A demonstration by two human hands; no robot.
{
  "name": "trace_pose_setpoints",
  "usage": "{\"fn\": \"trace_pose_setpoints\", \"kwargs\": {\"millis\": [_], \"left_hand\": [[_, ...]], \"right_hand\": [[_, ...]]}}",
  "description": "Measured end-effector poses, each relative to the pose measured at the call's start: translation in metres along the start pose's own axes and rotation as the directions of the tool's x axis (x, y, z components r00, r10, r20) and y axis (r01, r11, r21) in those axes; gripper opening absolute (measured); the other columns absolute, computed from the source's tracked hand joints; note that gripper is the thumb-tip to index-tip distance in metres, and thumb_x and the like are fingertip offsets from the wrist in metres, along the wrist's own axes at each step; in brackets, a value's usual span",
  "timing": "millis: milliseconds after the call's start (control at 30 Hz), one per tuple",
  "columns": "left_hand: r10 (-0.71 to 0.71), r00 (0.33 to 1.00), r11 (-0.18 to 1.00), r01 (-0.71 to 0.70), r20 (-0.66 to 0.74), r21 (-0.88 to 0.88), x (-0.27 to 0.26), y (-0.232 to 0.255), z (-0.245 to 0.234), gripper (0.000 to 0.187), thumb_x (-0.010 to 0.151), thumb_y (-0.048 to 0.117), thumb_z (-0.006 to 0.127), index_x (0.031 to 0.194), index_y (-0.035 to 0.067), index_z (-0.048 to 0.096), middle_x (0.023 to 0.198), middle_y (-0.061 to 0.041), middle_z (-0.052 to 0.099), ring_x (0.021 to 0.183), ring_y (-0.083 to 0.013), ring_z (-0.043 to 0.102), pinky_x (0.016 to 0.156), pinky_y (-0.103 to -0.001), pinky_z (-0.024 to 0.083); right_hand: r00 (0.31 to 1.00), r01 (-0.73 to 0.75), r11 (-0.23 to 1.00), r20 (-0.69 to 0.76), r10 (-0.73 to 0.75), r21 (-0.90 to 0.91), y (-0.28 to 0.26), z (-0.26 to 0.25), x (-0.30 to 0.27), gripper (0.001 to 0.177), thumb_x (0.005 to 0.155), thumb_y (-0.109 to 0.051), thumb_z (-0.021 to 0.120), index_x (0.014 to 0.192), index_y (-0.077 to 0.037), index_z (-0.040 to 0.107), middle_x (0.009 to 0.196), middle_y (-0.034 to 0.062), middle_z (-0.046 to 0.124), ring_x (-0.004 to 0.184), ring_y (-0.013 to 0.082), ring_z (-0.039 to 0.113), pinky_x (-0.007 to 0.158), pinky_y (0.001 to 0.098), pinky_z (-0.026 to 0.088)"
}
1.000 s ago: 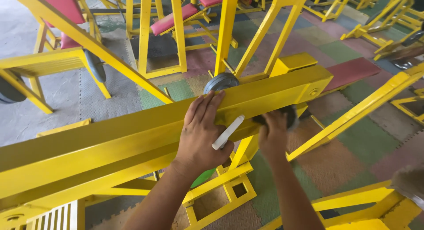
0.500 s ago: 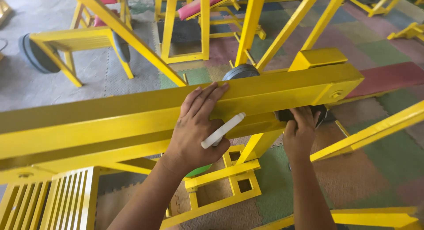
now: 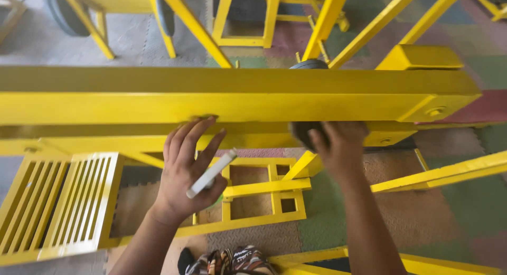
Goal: Cleaning gym machines using a spray bottle and a cloth.
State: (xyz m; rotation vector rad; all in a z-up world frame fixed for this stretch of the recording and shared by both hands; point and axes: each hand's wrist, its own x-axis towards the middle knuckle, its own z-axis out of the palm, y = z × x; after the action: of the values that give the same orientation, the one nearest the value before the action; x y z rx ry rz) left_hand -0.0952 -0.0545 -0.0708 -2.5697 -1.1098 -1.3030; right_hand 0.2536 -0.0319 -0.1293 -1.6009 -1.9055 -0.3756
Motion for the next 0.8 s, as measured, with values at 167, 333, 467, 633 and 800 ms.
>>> {"fn": "trace_pose_setpoints", "kwargs": {"millis": [167, 333, 467, 633, 800], "left_hand": [[-0.102, 0.994, 0.992, 0.104, -0.035, 0.069, -0.028, -0.024, -0.018, 0.046, 0.071, 0.018, 0.067, 0.116, 0.012, 0.076, 0.142, -0.012, 0.057, 0.138, -0.0361, 0.049, 0.121, -0.054, 0.033], [-0.171, 0.983, 0.983, 0.175, -0.074, 0.053, -0.048, -0.056, -0.040, 0.040, 0.070, 0.015, 0.065, 0.108, 0.014, 0.077, 0.141, -0.013, 0.060, 0.136, -0.0362, 0.052, 0.122, -0.054, 0.033], [-0.200, 0.979, 0.976, 0.202, -0.041, 0.082, -0.061, -0.092, -0.058, 0.040, 0.068, 0.014, 0.066, 0.106, 0.016, 0.077, 0.143, -0.014, 0.060, 0.141, -0.0377, 0.049, 0.125, -0.057, 0.027], [-0.198, 0.980, 0.977, 0.197, 0.009, 0.077, -0.082, -0.141, -0.085, 0.044, 0.067, 0.015, 0.067, 0.110, 0.017, 0.077, 0.144, -0.016, 0.059, 0.143, -0.0406, 0.046, 0.125, -0.060, 0.021], [-0.190, 0.982, 0.982, 0.189, 0.015, 0.025, -0.099, -0.184, -0.121, 0.046, 0.067, 0.014, 0.067, 0.112, 0.017, 0.077, 0.145, -0.018, 0.057, 0.144, -0.0419, 0.045, 0.126, -0.060, 0.018]], "right_hand": [[0.985, 0.150, 0.986, -0.080, -0.155, -0.066, -0.033, 0.002, 0.003, 0.039, 0.105, -0.030, 0.058, 0.134, -0.004, 0.066, 0.137, 0.0188, 0.064, 0.135, 0.0424, 0.051, 0.117, 0.0580, 0.035], [0.978, 0.195, 0.980, -0.066, -0.198, -0.048, -0.089, 0.013, 0.009, 0.043, 0.106, -0.030, 0.057, 0.140, -0.004, 0.062, 0.141, 0.0182, 0.062, 0.137, 0.0420, 0.050, 0.118, 0.0588, 0.033], [0.973, 0.228, 0.974, -0.040, -0.228, -0.013, -0.137, 0.033, 0.024, 0.046, 0.104, -0.029, 0.059, 0.142, -0.004, 0.061, 0.142, 0.0180, 0.061, 0.137, 0.0417, 0.050, 0.117, 0.0578, 0.033], [0.974, 0.228, 0.973, -0.011, -0.228, 0.032, -0.211, 0.054, 0.040, 0.044, 0.100, -0.027, 0.064, 0.138, -0.004, 0.061, 0.138, 0.0159, 0.063, 0.135, 0.0393, 0.053, 0.118, 0.0552, 0.035], [0.966, 0.253, 0.966, 0.036, -0.255, 0.044, -0.291, 0.080, 0.056, 0.043, 0.098, -0.025, 0.065, 0.135, -0.003, 0.062, 0.133, 0.0156, 0.064, 0.131, 0.0391, 0.053, 0.114, 0.0544, 0.037]]}}
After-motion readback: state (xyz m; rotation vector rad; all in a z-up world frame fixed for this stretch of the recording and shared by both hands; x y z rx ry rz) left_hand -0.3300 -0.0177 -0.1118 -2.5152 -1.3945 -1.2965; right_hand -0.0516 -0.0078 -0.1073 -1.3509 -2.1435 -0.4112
